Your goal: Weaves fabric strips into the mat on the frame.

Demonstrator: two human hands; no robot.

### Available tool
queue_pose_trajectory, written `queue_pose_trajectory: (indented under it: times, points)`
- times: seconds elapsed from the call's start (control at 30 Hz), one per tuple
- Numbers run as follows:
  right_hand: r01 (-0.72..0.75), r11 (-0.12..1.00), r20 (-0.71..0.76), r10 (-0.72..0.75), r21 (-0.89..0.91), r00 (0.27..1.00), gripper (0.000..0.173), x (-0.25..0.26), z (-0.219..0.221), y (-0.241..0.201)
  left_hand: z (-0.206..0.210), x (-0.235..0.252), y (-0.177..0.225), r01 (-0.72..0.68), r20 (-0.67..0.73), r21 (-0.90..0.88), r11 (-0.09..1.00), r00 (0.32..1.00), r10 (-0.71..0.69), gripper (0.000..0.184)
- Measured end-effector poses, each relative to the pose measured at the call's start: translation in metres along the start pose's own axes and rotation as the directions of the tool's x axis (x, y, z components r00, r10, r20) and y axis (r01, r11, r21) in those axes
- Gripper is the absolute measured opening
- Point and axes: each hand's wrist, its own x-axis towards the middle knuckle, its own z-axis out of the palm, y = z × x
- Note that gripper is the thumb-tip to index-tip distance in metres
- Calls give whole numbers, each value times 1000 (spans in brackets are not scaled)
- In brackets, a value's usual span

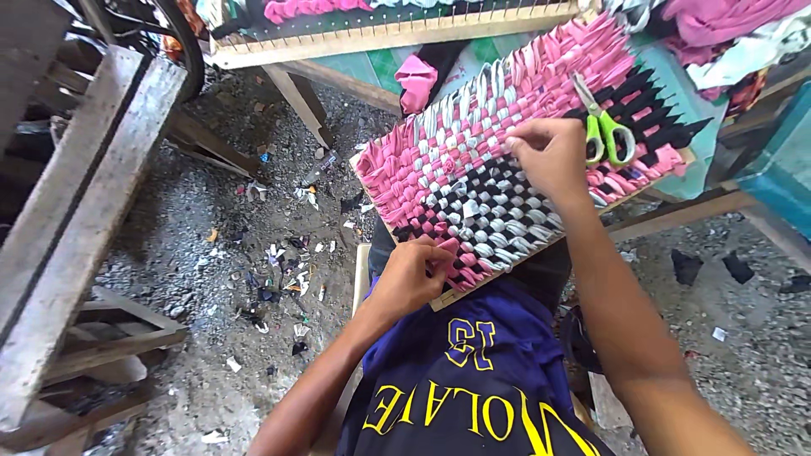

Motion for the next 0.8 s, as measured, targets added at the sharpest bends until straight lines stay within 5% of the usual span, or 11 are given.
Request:
queue_pose_trajectory:
  times: [0.37, 0.5, 0.6, 0.8]
  points:
    - [-231, 921, -42, 230, -312, 972, 38, 49, 29, -16, 5, 2, -2, -134, -50, 252, 958, 987, 151, 14]
    - [100, 970, -51, -113, -220, 992, 23, 34, 35, -23, -5, 5, -6, -131, -36, 233, 964, 989, 143, 16]
    - [385, 919, 55, -381, -83, 923, 21, 26, 47, -37, -15, 16, -9, -160, -115, 136, 978, 978, 176, 20]
    - [357, 902, 225, -305, -244, 925, 19, 24, 74, -59, -61, 88, -22, -117, -352, 343, 932, 904, 242, 18]
